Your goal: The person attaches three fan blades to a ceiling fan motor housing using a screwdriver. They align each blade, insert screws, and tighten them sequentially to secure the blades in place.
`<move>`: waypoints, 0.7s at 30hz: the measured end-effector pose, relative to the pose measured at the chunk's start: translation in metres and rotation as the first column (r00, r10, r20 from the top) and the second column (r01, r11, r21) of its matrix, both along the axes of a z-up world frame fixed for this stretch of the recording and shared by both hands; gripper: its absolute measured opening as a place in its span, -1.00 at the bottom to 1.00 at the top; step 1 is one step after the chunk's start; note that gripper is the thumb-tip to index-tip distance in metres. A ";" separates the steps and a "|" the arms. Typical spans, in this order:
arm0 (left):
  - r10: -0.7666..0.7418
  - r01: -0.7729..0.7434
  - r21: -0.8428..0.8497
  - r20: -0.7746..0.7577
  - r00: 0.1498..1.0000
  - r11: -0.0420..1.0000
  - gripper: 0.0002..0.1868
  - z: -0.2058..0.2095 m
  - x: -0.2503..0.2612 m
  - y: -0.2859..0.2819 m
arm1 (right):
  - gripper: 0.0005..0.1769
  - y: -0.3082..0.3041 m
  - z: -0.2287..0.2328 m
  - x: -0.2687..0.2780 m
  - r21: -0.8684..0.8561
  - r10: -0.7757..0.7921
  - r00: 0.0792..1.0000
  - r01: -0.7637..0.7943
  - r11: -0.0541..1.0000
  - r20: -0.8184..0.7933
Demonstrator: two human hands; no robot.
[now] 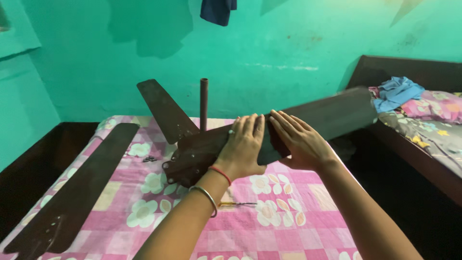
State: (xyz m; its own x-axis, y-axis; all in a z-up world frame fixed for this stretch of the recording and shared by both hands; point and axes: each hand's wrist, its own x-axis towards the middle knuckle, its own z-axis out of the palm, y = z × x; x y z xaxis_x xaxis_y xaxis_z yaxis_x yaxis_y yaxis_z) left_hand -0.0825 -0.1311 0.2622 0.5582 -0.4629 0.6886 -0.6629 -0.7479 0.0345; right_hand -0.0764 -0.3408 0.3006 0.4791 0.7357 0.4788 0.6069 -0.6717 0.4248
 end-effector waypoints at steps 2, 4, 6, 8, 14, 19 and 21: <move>-0.017 0.018 0.055 -0.014 1.000 0.998 0.34 -0.009 0.006 -0.013 | 0.34 -0.008 -0.007 0.004 -0.034 -0.072 0.993 0.069 0.997 -0.089; -0.036 0.040 0.107 -0.031 0.999 0.993 0.34 -0.017 0.014 -0.025 | 0.36 -0.013 -0.017 0.010 -0.005 -0.038 0.985 0.038 0.999 -0.166; -0.050 0.057 0.154 -0.046 0.998 0.986 0.36 -0.027 0.022 -0.036 | 0.33 -0.020 -0.028 0.017 -0.018 -0.063 0.972 0.060 0.998 -0.227; -0.029 0.040 0.189 -0.062 0.998 0.981 0.36 -0.036 0.030 -0.046 | 0.25 -0.024 -0.039 0.028 -0.078 -0.146 0.951 0.130 0.988 -0.272; 0.124 -0.086 0.380 -0.075 0.990 0.921 0.39 -0.054 0.047 -0.060 | 0.46 -0.039 -0.067 0.049 -0.069 -0.321 0.803 0.332 0.941 -0.502; 0.280 -0.169 0.526 -0.139 0.950 0.833 0.47 -0.067 0.062 -0.051 | 0.51 -0.054 -0.079 0.063 -0.116 -0.392 0.747 0.395 0.912 -0.538; 0.288 -0.158 0.499 -0.195 0.937 0.852 0.46 -0.076 0.071 -0.049 | 0.51 -0.059 -0.083 0.069 -0.150 -0.432 0.709 0.426 0.892 -0.558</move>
State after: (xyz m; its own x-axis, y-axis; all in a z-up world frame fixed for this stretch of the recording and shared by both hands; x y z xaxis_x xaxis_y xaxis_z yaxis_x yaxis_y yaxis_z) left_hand -0.0119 -0.1801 0.1862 0.8102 -0.5343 0.2412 -0.4924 -0.8435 -0.2147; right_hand -0.0073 -0.3999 0.2172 0.9221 0.3867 0.0133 0.3831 -0.9173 0.1087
